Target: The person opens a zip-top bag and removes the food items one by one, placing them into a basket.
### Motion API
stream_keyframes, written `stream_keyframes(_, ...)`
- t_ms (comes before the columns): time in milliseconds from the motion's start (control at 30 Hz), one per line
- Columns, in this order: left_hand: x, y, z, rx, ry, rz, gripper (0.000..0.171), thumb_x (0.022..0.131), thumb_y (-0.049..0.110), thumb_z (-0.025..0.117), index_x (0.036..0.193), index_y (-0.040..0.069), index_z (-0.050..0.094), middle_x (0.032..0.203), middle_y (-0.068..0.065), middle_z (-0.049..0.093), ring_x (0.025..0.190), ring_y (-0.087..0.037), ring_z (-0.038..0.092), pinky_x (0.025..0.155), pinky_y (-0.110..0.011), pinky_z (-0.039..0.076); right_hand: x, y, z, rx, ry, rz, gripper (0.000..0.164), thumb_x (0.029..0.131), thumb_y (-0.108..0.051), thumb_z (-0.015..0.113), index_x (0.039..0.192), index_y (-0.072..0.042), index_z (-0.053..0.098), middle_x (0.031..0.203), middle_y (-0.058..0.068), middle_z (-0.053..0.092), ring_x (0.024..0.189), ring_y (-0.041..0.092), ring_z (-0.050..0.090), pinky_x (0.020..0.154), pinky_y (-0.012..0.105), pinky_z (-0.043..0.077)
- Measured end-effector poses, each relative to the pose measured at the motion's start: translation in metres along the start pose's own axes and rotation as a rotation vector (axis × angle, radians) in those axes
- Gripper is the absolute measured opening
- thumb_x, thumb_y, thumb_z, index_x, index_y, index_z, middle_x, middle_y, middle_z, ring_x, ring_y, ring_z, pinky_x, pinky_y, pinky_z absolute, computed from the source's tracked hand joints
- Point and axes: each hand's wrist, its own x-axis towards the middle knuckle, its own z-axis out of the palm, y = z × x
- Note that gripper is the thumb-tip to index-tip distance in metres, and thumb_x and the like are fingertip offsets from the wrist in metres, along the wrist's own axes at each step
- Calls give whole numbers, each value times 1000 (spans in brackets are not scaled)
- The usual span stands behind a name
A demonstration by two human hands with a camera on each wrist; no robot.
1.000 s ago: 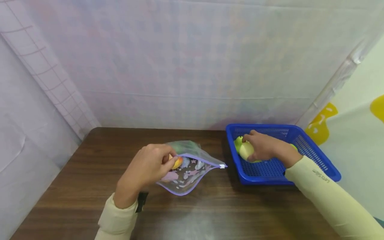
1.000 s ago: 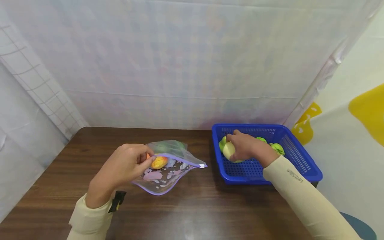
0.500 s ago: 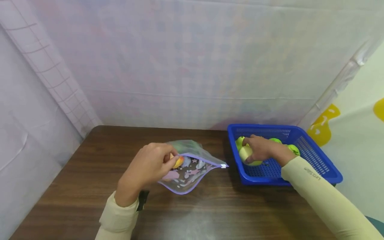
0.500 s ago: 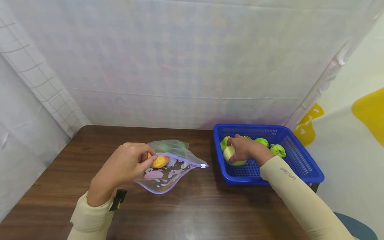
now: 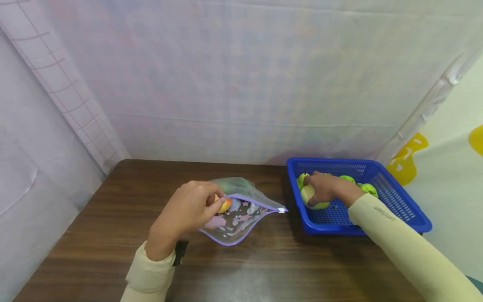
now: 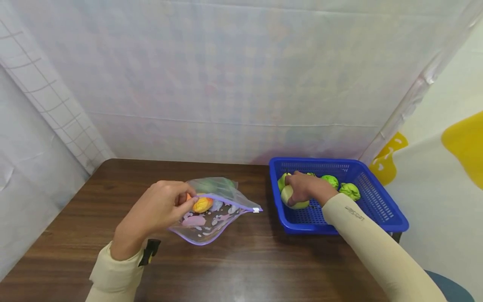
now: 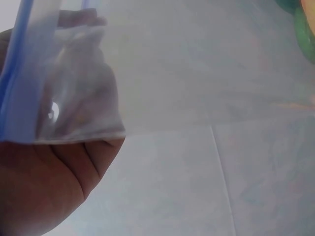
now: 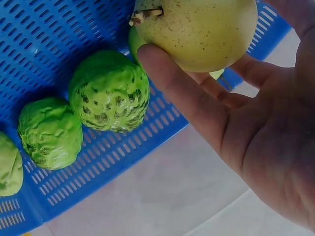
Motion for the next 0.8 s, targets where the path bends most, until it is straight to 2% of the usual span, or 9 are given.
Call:
stream_keyframes(167, -1, -1, 0, 1, -5, -3, 5, 82, 14, 71, 81, 11, 76, 54, 8, 52, 47, -3, 39, 40, -22, 31, 4, -1, 2, -2, -36, 9, 64, 70, -33, 81, 123, -1, 63, 100, 16, 60, 84, 28, 57, 73, 47, 54)
stream_keyframes(433, -1, -1, 2, 1, 1, 5, 7, 83, 15, 72, 81, 11, 77, 52, 8, 50, 46, -3, 37, 40, -21, 29, 6, -1, 2, -34, -8, -33, 59, 67, -32, 81, 116, -2, 65, 94, 14, 60, 82, 27, 56, 72, 47, 54)
stream_keyframes(800, -2, 0, 2, 0, 2, -6, 9, 84, 19, 73, 80, 13, 76, 54, 9, 52, 46, -3, 39, 40, -22, 31, 4, -6, 2, -64, -46, -38, 58, 67, -32, 81, 115, -3, 65, 99, 16, 61, 87, 29, 57, 77, 52, 54)
